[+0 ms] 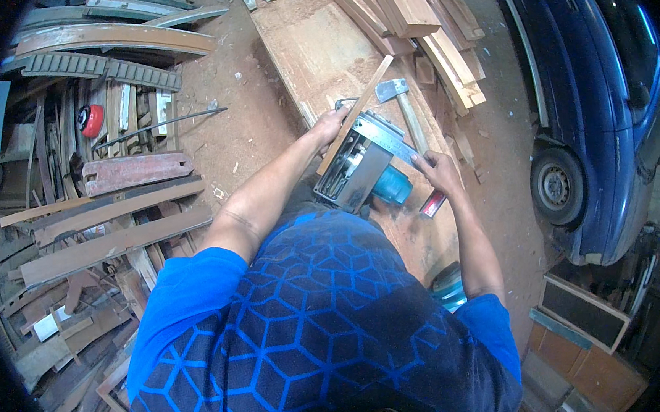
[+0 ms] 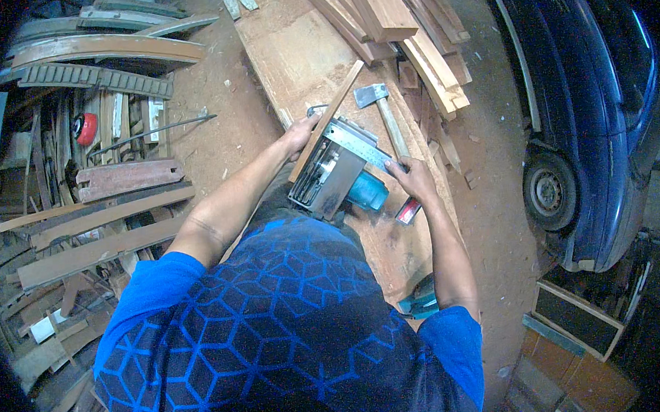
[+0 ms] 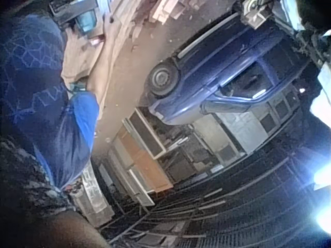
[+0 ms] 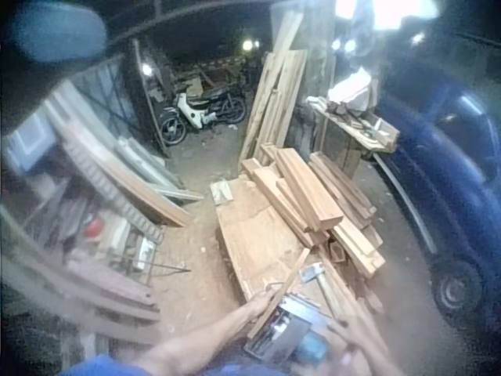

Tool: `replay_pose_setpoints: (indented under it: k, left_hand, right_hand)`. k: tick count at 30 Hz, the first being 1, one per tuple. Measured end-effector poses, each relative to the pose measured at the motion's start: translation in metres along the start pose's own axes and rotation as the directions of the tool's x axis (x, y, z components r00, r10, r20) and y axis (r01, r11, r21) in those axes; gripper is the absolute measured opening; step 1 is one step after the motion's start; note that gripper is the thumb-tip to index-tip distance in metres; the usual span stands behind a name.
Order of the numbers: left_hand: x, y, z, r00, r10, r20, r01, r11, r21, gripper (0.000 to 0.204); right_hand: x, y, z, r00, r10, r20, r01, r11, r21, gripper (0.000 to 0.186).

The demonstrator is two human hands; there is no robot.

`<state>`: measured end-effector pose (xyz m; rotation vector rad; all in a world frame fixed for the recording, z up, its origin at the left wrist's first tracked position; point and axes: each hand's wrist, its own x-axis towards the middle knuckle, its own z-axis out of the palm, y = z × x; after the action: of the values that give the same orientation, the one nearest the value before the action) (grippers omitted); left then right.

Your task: The person uses a circular saw to cut a piece of wood on a workbench. They measure the wood with a ruler and make several cuts, adjusting the wood's position between each cut.

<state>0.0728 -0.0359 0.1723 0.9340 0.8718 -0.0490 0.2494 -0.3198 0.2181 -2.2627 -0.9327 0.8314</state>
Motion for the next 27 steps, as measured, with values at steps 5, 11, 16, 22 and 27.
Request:
replay_pose_setpoints:
  k: [5, 11, 16, 22, 27]
  left_hand:
    - [0.009, -0.01, -0.001, 0.999, 0.051, 0.017, -0.051, 0.999, 0.002, 0.047]
    - [0.01, -0.01, 0.001, 0.998, 0.064, 0.018, -0.063, 0.998, -0.026, 0.046]
    - [0.006, -0.005, 0.003, 0.998, 0.042, 0.036, -0.042, 0.999, 0.013, 0.048]
    - [0.013, -0.01, -0.002, 0.996, 0.074, 0.047, -0.076, 0.997, 0.033, 0.049]
    - [0.018, -0.01, -0.006, 0.999, -0.014, 0.048, 0.011, 0.999, 0.052, 0.051]
  right_hand:
    - [-0.002, 0.003, 0.0, 1.0, -0.021, -0.018, 0.021, 1.0, -0.016, 0.048]
    - [-0.007, -0.004, -0.002, 0.993, 0.115, 0.032, -0.114, 0.993, -0.022, 0.053]
    - [-0.01, -0.006, -0.003, 0.994, 0.104, 0.02, -0.102, 0.993, -0.058, 0.052]
    - [-0.011, 0.002, 0.005, 0.995, -0.026, -0.1, 0.026, 1.0, -0.002, 0.054]
    - [-0.016, -0.005, 0.003, 0.999, 0.022, -0.042, -0.021, 1.0, 0.008, 0.052]
